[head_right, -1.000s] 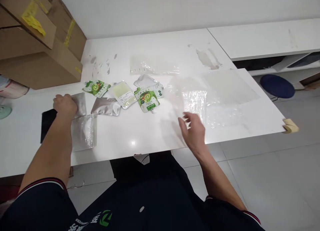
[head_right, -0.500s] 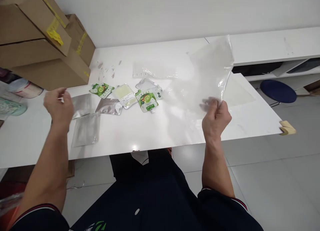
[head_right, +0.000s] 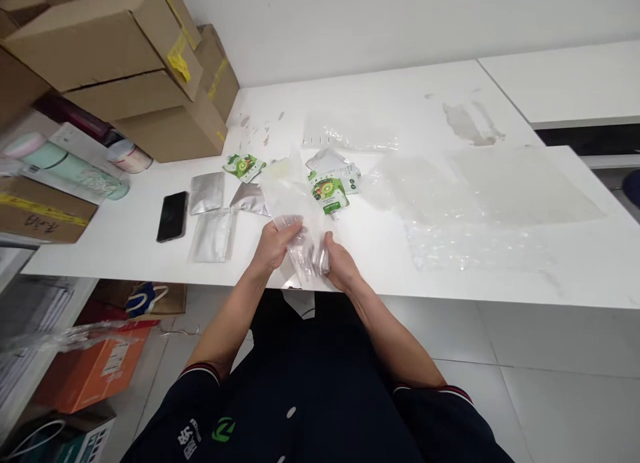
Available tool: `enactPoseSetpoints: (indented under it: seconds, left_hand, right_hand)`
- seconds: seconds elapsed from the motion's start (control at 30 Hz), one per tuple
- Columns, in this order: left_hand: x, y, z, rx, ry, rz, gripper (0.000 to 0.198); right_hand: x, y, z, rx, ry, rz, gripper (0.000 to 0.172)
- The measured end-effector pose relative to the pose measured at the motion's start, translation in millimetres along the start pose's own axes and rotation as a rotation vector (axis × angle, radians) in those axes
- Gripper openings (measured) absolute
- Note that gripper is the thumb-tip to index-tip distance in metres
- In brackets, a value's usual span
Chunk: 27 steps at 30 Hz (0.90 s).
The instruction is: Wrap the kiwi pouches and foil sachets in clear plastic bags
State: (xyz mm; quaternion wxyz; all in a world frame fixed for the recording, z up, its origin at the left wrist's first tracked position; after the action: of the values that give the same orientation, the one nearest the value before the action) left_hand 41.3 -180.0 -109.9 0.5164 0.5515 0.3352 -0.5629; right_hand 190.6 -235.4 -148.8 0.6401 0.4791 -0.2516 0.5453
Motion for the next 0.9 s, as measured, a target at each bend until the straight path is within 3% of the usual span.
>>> enactPoseSetpoints:
  seconds: [0.1, 0.2, 0.3, 0.4, 0.5, 0.57, 0.63, 0.7, 0.77, 0.83, 0.9]
  left_hand:
    - [-14, -22.1, 13, -0.19, 0.126, -0.271, 0.03]
    - [-36, -45.4, 32, -0.245, 0.117, -0.469, 0.025]
    - [-45, -66.7, 48, -0.246, 0.112, -0.38, 0.03]
    - [-30, -85.8, 60, -0.281, 0.102, -0.145, 0.046]
    - [-6, -97.0, 76, -0.252, -0.09, -0.246, 0.053]
    - [4, -97.9, 91, -0.16, -0.283, -0.523, 0.044]
    - [2, -95.5, 105, -0.158, -0.351, -0.869, 0.045]
    - [-10, -90.1, 112, -0.265, -0.249, -1.18, 0.048]
    - [-22, -82.3, 107, -0.275, -0.061, -1.372, 0.039]
    - [-29, -75.6, 88, -0.104, 0.135, -1.457, 0.027]
    - [-29, -74.7, 59, 0.125, 0.225, -1.507, 0.036]
  right_hand:
    - [7, -9, 5, -0.017, -0.035, 0.088, 0.086]
    - [24, -15, 16, -0.054, -0.239, 0.276, 0.084]
    - [34, -8, 19, -0.024, -0.35, 0.608, 0.072]
    - [46, -3, -2, -0.011, -0.327, 0.724, 0.048]
    - [70, -17, -34, -0.147, -0.368, 0.752, 0.043]
    - [87, -33, -51, -0.3, -0.383, 0.91, 0.045]
    - [95, -48, -64, -0.422, -0.286, 1.095, 0.048]
    - [93, -61, -74, -0.473, -0.176, 1.196, 0.049]
    - [85, -69, -83, -0.466, -0.171, 1.187, 0.051]
    - [76, -73, -91, -0.45, -0.22, 1.124, 0.053]
    - [72, -73, -95, -0.414, -0.25, 1.048, 0.048]
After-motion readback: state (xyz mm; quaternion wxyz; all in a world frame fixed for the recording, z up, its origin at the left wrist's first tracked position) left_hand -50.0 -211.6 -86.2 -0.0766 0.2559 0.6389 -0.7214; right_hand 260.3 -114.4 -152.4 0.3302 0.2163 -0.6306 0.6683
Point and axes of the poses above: each hand's wrist, its own z-axis away from the middle knuckle, its own y-axis out of the palm, x = y × z, the point moved 2 cm from there along -z, towards the middle knuckle, and after that the axes turned 9 degrees about x, right-handed, at the moved point
